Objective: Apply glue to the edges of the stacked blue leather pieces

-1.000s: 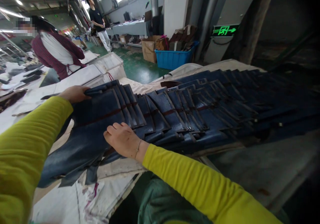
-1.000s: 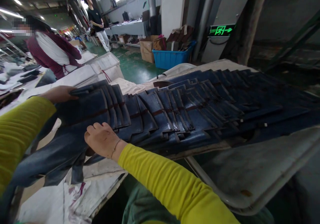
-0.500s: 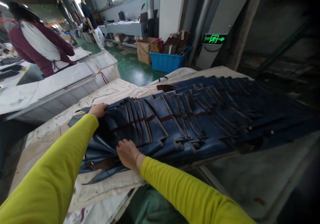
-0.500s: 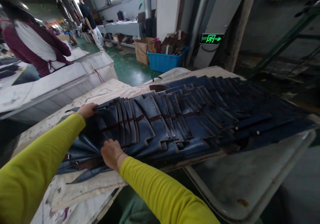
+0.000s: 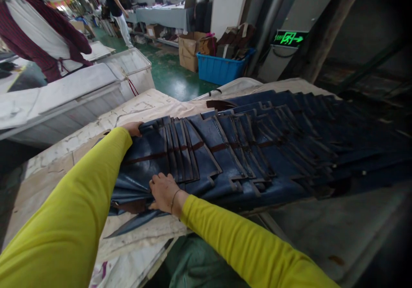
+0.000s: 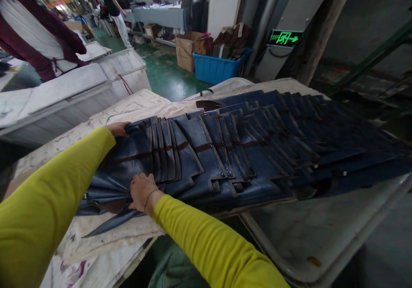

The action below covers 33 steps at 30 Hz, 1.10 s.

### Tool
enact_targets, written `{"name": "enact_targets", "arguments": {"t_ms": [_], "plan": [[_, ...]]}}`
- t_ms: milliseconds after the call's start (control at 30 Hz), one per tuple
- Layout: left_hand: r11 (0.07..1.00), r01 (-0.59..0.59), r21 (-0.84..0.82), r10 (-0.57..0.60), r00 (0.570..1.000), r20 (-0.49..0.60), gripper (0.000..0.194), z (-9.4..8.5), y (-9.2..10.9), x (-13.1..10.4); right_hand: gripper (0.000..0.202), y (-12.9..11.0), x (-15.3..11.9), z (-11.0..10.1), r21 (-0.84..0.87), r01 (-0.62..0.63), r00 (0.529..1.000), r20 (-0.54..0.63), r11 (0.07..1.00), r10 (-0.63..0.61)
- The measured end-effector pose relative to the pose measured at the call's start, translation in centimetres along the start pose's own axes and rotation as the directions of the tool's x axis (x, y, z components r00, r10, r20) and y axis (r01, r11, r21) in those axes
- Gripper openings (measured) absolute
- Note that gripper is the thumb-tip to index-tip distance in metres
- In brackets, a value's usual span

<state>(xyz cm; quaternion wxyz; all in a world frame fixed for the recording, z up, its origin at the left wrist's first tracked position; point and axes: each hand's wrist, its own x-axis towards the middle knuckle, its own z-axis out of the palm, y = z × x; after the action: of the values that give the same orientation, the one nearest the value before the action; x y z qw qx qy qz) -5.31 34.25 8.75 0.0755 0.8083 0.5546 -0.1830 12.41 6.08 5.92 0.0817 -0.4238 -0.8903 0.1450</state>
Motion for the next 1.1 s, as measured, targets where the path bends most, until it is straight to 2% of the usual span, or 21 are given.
{"name": "enact_targets", "arguments": {"t_ms": [133,233,367,500,667,767,900,1100], "plan": [[0.998,0.000,-0.067,0.007,0.995,0.099,0.066,-0.3,0.2,0.7,0.035,-0.7,0.0,-0.1,-0.018,0.023,1.000,0.002,1.000,-0.023],[0.995,0.024,-0.100,-0.008,0.989,0.151,0.065,-0.2,0.3,1.1,0.023,-1.1,0.0,0.3,-0.026,-0.016,1.000,-0.016,1.000,0.016],[0.992,0.085,-0.090,-0.068,0.981,0.182,0.061,0.0,0.3,1.9,0.021,-0.8,0.2,0.5,-0.010,-0.048,0.999,0.008,0.999,0.048],[0.987,0.155,-0.030,-0.150,0.980,0.134,0.060,0.1,0.6,1.4,0.018,0.1,0.2,-0.2,0.005,-0.038,0.999,0.021,0.999,0.038],[0.989,0.148,0.015,-0.148,0.989,-0.005,0.058,-0.2,1.7,-1.8,0.014,0.9,-0.3,-1.9,-0.015,-0.015,1.000,-0.008,1.000,0.015],[0.991,0.130,0.041,-0.129,0.991,-0.042,0.054,-1.4,2.1,-4.2,0.015,1.2,-0.9,-3.6,-0.038,0.013,0.999,-0.031,0.999,-0.014],[0.992,0.107,0.070,-0.106,0.994,-0.017,0.049,-4.2,2.4,-6.8,0.014,1.4,-2.2,-5.9,-0.051,0.112,0.991,-0.073,0.992,-0.115],[0.993,0.065,0.095,-0.068,0.997,0.034,0.041,-8.2,4.1,-9.2,0.011,1.5,-4.1,-7.2,-0.062,0.206,0.967,-0.141,0.977,-0.212]]}}
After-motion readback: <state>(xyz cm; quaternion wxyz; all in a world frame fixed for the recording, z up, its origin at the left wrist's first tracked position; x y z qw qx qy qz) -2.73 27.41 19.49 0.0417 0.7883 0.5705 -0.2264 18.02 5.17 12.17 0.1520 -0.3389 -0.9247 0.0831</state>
